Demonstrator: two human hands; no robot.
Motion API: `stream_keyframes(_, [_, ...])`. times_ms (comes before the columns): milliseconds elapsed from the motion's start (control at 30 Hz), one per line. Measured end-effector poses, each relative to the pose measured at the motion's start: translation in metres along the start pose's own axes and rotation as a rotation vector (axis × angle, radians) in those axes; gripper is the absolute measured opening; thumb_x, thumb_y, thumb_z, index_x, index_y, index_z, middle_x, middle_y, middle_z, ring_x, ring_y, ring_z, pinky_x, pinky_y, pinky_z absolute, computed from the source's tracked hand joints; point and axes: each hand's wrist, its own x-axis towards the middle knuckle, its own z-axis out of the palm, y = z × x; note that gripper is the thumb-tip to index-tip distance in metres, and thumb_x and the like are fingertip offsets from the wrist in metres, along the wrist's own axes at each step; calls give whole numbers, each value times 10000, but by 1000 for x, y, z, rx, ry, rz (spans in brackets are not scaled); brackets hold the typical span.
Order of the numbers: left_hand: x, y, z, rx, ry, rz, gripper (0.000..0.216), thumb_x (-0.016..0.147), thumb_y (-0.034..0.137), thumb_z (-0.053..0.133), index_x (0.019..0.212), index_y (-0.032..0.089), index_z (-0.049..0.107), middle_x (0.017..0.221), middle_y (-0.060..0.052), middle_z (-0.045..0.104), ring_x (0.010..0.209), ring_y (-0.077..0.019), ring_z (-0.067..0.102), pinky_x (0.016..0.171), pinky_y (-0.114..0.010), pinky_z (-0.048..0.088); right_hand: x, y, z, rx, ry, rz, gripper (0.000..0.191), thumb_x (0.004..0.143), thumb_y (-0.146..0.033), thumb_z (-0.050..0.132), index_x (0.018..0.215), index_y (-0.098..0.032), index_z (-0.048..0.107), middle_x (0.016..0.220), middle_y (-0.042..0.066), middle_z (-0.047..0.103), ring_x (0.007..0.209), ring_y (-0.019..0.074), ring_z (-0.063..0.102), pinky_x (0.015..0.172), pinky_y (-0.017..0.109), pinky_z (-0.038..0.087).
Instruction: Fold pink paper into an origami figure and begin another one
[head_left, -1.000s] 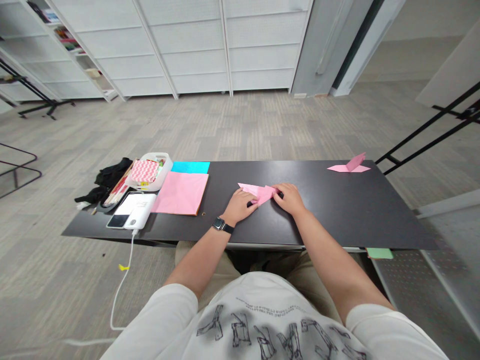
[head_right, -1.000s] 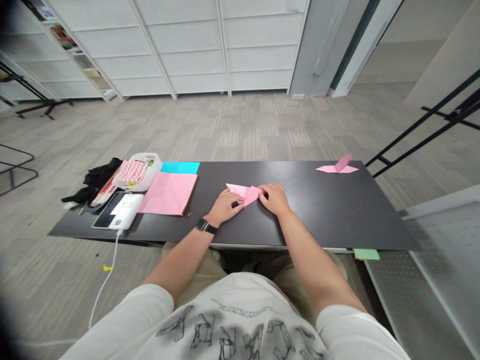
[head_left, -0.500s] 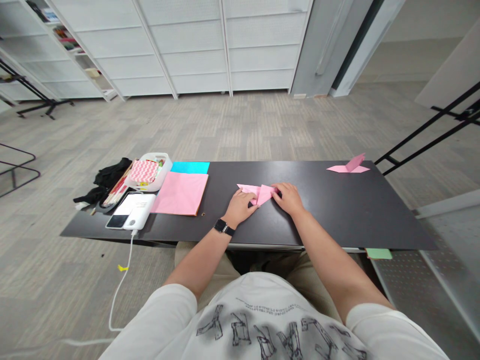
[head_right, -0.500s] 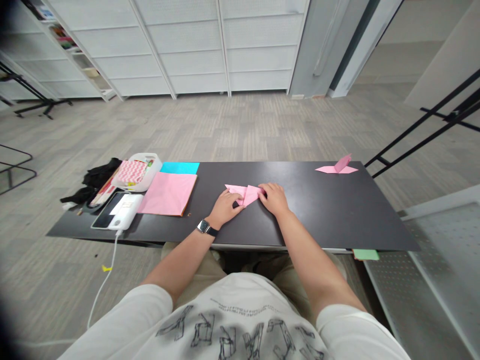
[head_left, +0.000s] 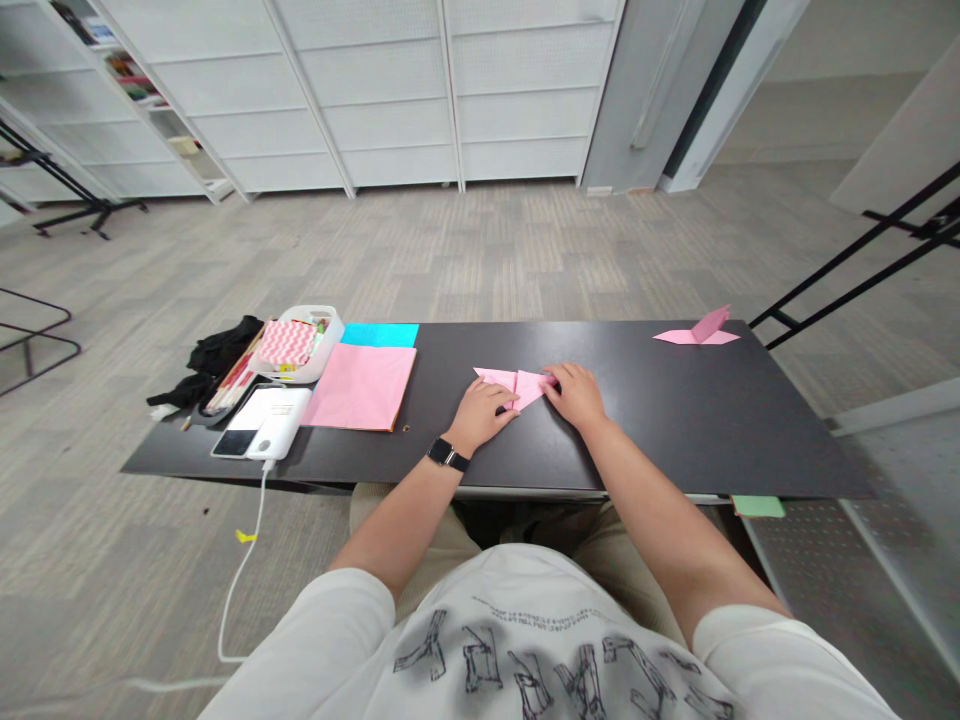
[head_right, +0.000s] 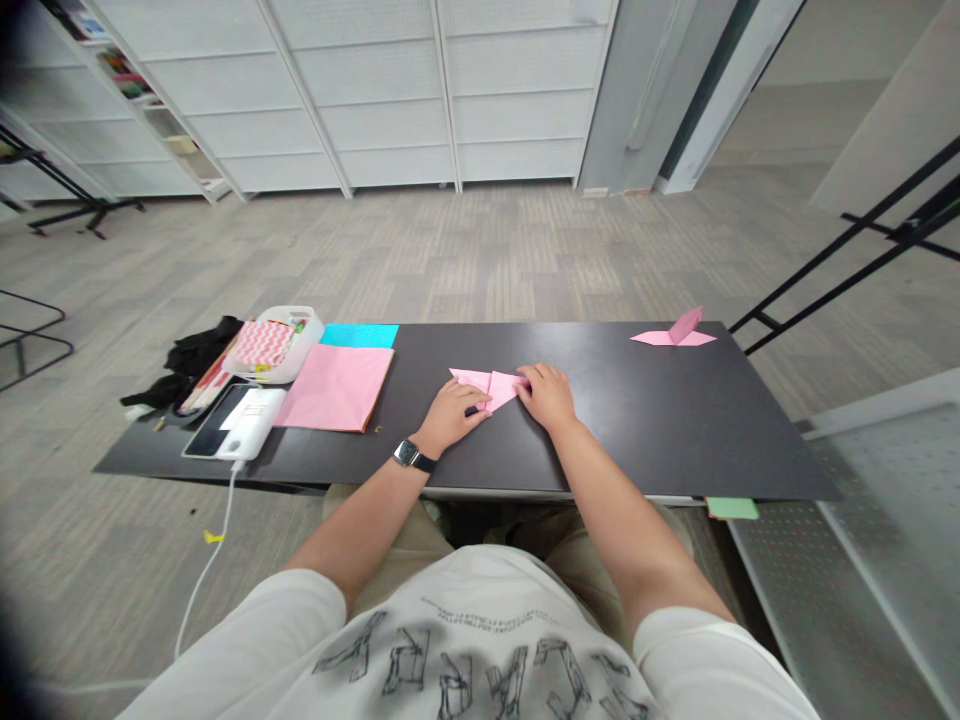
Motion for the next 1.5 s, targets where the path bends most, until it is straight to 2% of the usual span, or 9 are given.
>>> stream_keyframes(333, [0, 2, 0, 23, -13, 6, 202, 976, 394, 740, 1139, 300, 815, 1246, -46, 765, 1220, -249, 655, 1244, -496, 362, 0, 2, 2, -26, 19, -5, 294, 1007, -401, 634, 1239, -249, 732, 1082, 137, 724, 1040, 343, 620, 917, 471, 464])
stream_keyframes(567, [1, 6, -1, 57, -23, 24, 219, 1050, 327, 605, 1069, 299, 821, 1385, -21, 739, 1254, -251, 621, 1181, -502, 399, 0, 1, 4, -21, 58, 23, 284, 995, -366, 641, 1238, -250, 730, 1120, 144, 718, 1053, 347, 609, 925, 479, 469])
stream_keyframes(800, [2, 7, 0, 73, -29, -1, 206, 1041, 316, 608, 1094, 290, 806, 1401, -20, 738, 1218, -266, 609, 1123, -502, 426, -2, 3, -3, -7, 175, 247, 295, 995, -279, 577, 1246, -227, 723, 1184, 175, 695, 1119, 378, 588, 958, 521, 448])
stream_keyframes(867, [1, 6, 1, 70, -23, -5, 206, 1038, 315, 613, 1123, 286, 798, 1390, -23, 743, 1223, -268, 605, 1126, -502, 424, -3, -1, -9, 16, 193, 247, 302, 998, -268, 561, 1252, -221, 718, 1194, 172, 698, 1140, 375, 590, 975, 519, 449])
stream_keyframes(933, [1, 6, 2, 68, -26, -13, 210, 1036, 318, 618, 1147, 281, 792, 1388, -24, 744, 1229, -269, 601, 1130, -498, 423, -4, -9, -15, 47, 156, 173, 273, 1006, -278, 566, 1223, -222, 722, 1176, 152, 714, 1128, 349, 606, 985, 490, 450])
stream_keyframes(1033, [1, 7, 1, 62, -35, -30, 231, 1050, 336, 597, 1166, 277, 789, 1393, -25, 742, 1237, -268, 597, 1134, -487, 419, -10, -29, -18, 60, 29, 40, 185, 1021, -309, 593, 1104, -234, 741, 1095, 105, 744, 1066, 297, 633, 958, 421, 442])
stream_keyframes(1133, [0, 8, 0, 48, -36, -45, 257, 1060, 334, 571, 1191, 276, 784, 1388, -31, 744, 1232, -269, 598, 1139, -486, 418, -17, -51, -16, 49, -77, -14, 162, 1025, -343, 624, 1028, -233, 743, 1056, 83, 759, 1057, 276, 638, 939, 385, 424])
stream_keyframes(1300, [0, 8, -1, 40, -30, -45, 310, 1057, 276, 537, 1283, 267, 750, 1370, -33, 752, 1191, -268, 609, 1136, -482, 423, -21, -74, -14, -17, -153, 30, 181, 1016, -398, 658, 991, -242, 746, 1036, 72, 752, 1043, 278, 623, 929, 381, 398])
stream_keyframes(1500, [-1, 8, -2, 46, -44, -33, 310, 1009, 228, 565, 1248, 257, 760, 1389, -34, 741, 1174, -274, 610, 1132, -484, 423, -20, -88, -18, -105, -192, 122, 207, 991, -435, 691, 1016, -233, 727, 1110, 107, 728, 1113, 308, 597, 929, 394, 397])
